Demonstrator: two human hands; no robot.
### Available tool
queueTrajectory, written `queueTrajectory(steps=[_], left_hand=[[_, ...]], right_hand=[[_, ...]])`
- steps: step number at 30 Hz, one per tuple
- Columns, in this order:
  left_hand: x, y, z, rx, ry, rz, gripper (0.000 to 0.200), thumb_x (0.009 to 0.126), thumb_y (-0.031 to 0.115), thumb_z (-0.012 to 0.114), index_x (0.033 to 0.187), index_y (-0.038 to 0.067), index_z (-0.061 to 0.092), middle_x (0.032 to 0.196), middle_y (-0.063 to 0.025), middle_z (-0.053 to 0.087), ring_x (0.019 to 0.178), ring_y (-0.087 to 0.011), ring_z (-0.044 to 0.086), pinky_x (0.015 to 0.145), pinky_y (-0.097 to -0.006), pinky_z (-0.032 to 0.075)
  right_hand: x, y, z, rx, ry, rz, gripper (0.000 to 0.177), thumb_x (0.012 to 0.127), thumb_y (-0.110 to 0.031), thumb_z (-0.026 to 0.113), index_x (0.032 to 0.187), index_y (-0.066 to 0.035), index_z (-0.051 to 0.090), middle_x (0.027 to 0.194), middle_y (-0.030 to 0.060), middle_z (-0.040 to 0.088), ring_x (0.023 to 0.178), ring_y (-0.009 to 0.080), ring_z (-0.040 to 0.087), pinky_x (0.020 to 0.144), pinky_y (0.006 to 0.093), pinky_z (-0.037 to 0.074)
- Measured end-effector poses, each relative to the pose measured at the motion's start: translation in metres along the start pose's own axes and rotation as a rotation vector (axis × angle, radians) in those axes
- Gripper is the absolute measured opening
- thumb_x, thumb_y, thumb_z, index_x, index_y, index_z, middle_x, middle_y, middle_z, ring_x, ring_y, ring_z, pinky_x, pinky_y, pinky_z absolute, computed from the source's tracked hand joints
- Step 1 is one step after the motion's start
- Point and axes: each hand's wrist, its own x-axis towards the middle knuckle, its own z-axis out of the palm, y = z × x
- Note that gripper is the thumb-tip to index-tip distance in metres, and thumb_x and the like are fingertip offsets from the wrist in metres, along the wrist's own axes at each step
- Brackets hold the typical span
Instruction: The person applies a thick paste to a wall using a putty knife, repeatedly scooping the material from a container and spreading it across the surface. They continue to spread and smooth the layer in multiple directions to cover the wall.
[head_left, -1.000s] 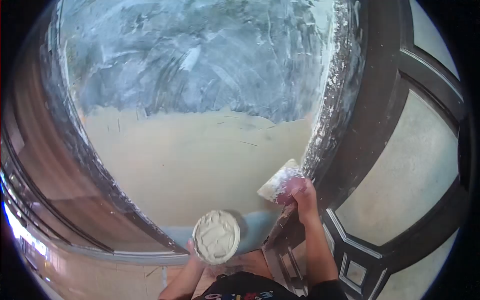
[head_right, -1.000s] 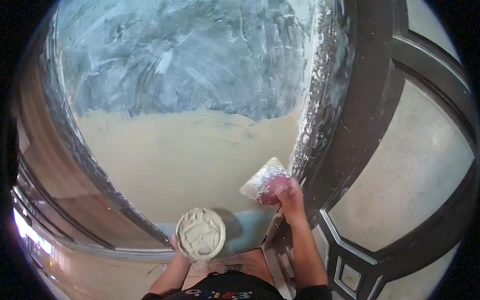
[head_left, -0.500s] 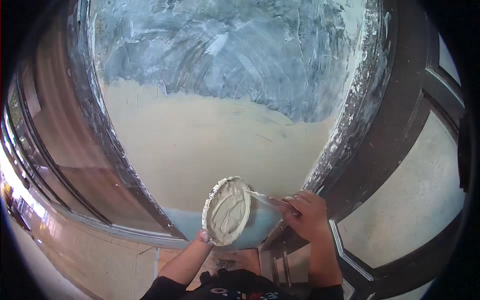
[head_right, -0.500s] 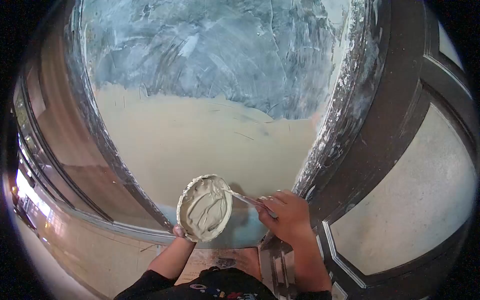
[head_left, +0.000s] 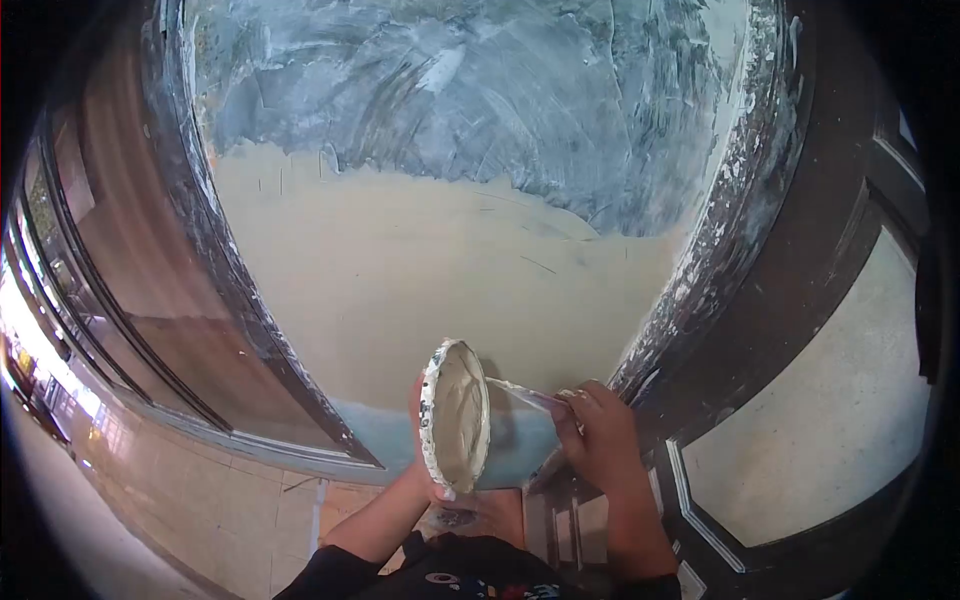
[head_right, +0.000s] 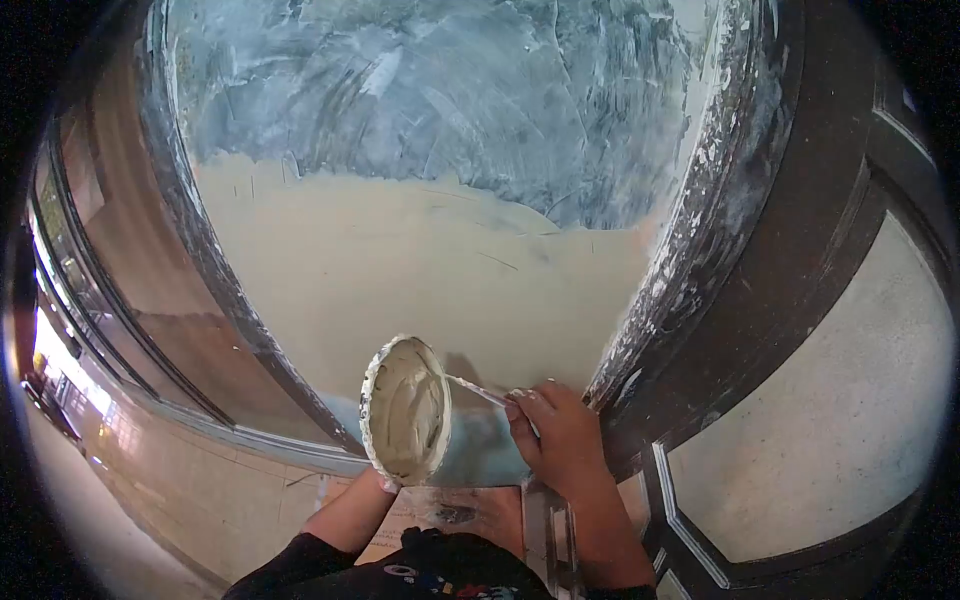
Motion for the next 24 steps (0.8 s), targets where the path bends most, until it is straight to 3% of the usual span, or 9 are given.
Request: queueTrajectory(steps=[6,9,11,15,17,20,24], left_hand=[[0.003,0.002,0.005,-0.159,0.025,-0.105,0.118,0.061,0.075,0.065,0.15,0.014,0.015,0.152,-0.0155,0.024,0.138,-0.0339,0.03,0.112,-0.0494,0.029],[0.008,0.005,0.006,-0.237,0.034,-0.15,0.12,0.06,0.076,0.063,0.15,0.014,0.015,0.152,-0.016,0.023,0.138,-0.0345,0.029,0.112,-0.0499,0.029],[0.011,0.009,0.006,-0.286,0.044,-0.174,0.121,0.059,0.078,0.063,0.15,0.014,0.015,0.152,-0.0163,0.023,0.138,-0.0348,0.029,0.112,-0.0503,0.028],[0.015,0.017,0.001,-0.382,0.073,-0.222,0.123,0.057,0.08,0.061,0.15,0.014,0.016,0.152,-0.017,0.023,0.138,-0.0356,0.029,0.112,-0.051,0.028],[0.014,0.023,-0.004,-0.428,0.095,-0.245,0.124,0.057,0.081,0.06,0.15,0.013,0.016,0.152,-0.0174,0.022,0.138,-0.0359,0.029,0.113,-0.0513,0.028],[0.015,0.031,-0.012,-0.496,0.124,-0.274,0.125,0.055,0.083,0.059,0.15,0.013,0.016,0.152,-0.0179,0.022,0.138,-0.0365,0.028,0.113,-0.0518,0.027],[0.001,0.011,-0.044,-0.597,0.062,-0.236,0.126,0.055,0.088,0.05,0.15,0.012,0.016,0.152,-0.0185,0.022,0.138,-0.0377,0.027,0.112,-0.0537,0.027]], right_hand=[[-0.004,-0.004,0.003,0.031,-0.021,0.008,0.014,0.085,-0.012,0.061,0.096,-0.007,0.066,0.092,0.0102,0.064,0.081,0.0295,0.062,0.068,0.0385,0.051],[-0.005,0.001,0.003,0.035,0.093,-0.052,0.014,0.083,-0.011,0.063,0.096,-0.007,0.066,0.096,0.01,0.065,0.081,0.0298,0.062,0.069,0.0387,0.051],[-0.003,0.006,-0.002,0.014,0.186,-0.214,0.017,0.079,-0.009,0.064,0.096,-0.008,0.066,0.096,0.0095,0.066,0.079,0.0304,0.062,0.069,0.0393,0.051],[0.008,-0.003,-0.017,0.015,0.194,-0.296,0.016,0.076,-0.008,0.065,0.092,-0.008,0.066,0.091,0.0085,0.065,0.078,0.0301,0.061,0.068,0.0401,0.051],[0.013,-0.006,-0.023,0.005,0.141,-0.154,0.013,0.078,-0.012,0.065,0.091,-0.008,0.064,0.087,0.0084,0.064,0.076,0.0307,0.061,0.068,0.0413,0.05],[0.037,-0.028,-0.03,0.068,-0.027,-0.135,0.012,0.082,-0.016,0.063,0.087,-0.005,0.062,0.081,0.0129,0.063,0.071,0.032,0.061,0.064,0.0388,0.049],[0.063,-0.055,-0.007,0.063,-0.242,-0.101,0.016,0.083,-0.02,0.062,0.093,-0.008,0.063,0.085,0.0105,0.063,0.077,0.0315,0.062,0.067,0.0389,0.05]])
